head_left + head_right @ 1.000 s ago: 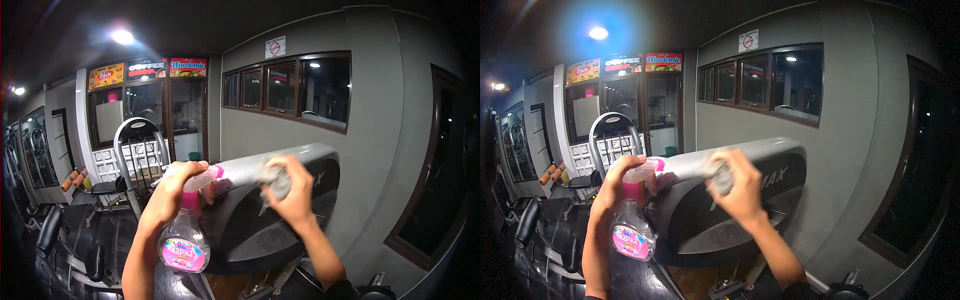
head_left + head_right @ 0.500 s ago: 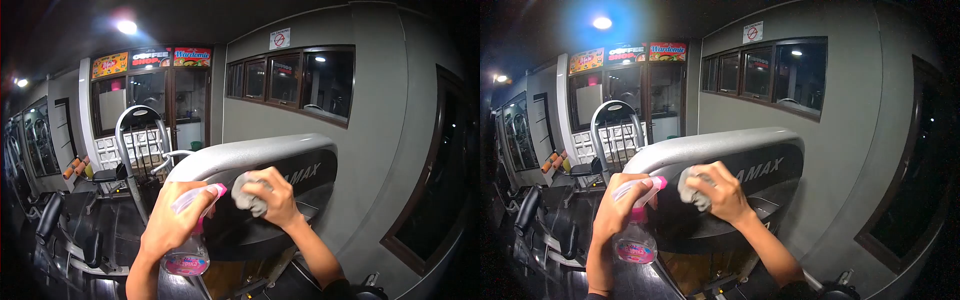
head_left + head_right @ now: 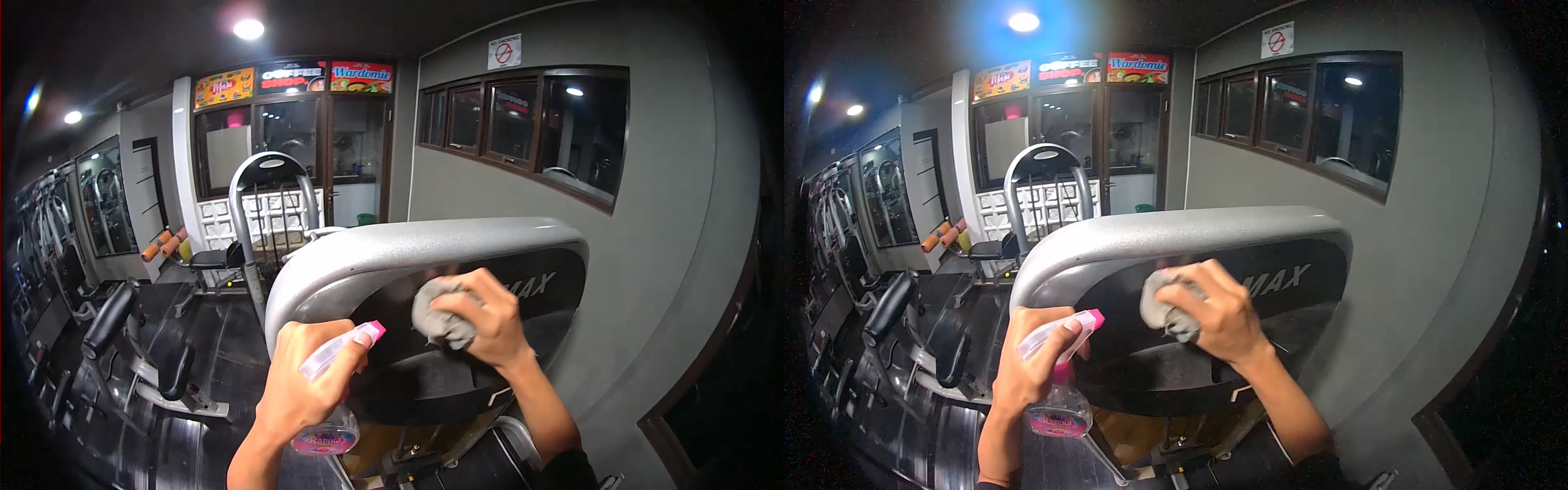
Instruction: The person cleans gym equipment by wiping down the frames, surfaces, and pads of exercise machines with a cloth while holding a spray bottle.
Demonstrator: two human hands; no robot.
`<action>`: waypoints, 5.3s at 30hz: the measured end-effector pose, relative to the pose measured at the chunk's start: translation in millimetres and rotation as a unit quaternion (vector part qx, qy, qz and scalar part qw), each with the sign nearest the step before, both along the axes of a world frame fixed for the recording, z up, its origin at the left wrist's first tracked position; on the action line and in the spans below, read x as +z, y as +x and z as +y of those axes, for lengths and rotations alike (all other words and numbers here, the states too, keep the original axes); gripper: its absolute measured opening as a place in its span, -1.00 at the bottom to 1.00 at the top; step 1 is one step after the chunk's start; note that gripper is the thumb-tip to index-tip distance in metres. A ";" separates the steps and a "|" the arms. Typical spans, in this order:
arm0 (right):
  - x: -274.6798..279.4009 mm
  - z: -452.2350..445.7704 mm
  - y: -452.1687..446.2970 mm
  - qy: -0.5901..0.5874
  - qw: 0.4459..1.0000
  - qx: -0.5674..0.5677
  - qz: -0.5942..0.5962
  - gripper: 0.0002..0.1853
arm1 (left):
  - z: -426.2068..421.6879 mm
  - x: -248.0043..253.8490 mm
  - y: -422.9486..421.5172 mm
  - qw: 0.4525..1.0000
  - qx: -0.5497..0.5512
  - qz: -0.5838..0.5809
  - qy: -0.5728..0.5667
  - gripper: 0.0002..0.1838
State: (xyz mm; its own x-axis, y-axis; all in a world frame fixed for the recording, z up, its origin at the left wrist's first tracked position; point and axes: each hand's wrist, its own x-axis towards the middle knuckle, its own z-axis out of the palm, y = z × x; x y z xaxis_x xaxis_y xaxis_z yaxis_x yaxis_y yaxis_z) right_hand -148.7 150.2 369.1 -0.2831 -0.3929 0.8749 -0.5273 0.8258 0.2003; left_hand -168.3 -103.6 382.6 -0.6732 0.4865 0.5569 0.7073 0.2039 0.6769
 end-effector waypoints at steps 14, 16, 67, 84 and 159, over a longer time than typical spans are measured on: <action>-9.7 12.8 -2.6 0.193 0.980 0.021 -0.035 -0.82 | -3.7 -20.4 10.2 0.997 0.037 -0.056 0.043 -0.55; -0.5 23.5 0.5 0.108 0.994 0.008 -0.017 -0.86 | -6.5 -29.1 9.1 0.996 0.027 -0.065 0.054 -0.56; -158.3 -78.1 85.4 -0.218 0.963 -0.159 -0.010 -0.64 | 3.9 -125.0 13.0 0.973 -0.132 -0.061 0.179 -0.47; -173.2 -42.1 82.6 -0.405 0.883 -0.200 0.129 -0.71 | 12.6 -132.6 17.2 0.975 -0.099 -0.028 0.197 -0.39; -21.6 -108.8 51.0 -0.230 0.858 -0.347 -0.301 -0.56 | -71.8 -105.4 -77.1 0.952 -0.284 0.003 0.117 -0.51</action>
State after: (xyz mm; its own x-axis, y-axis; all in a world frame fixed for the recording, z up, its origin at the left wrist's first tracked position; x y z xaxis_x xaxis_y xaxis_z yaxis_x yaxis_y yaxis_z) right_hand -97.7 41.3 347.5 -0.7636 0.4009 0.5062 0.2300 0.9014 -0.3668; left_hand -245.4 -175.4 277.2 -0.3344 0.6330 0.6982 0.6625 -0.3690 0.6519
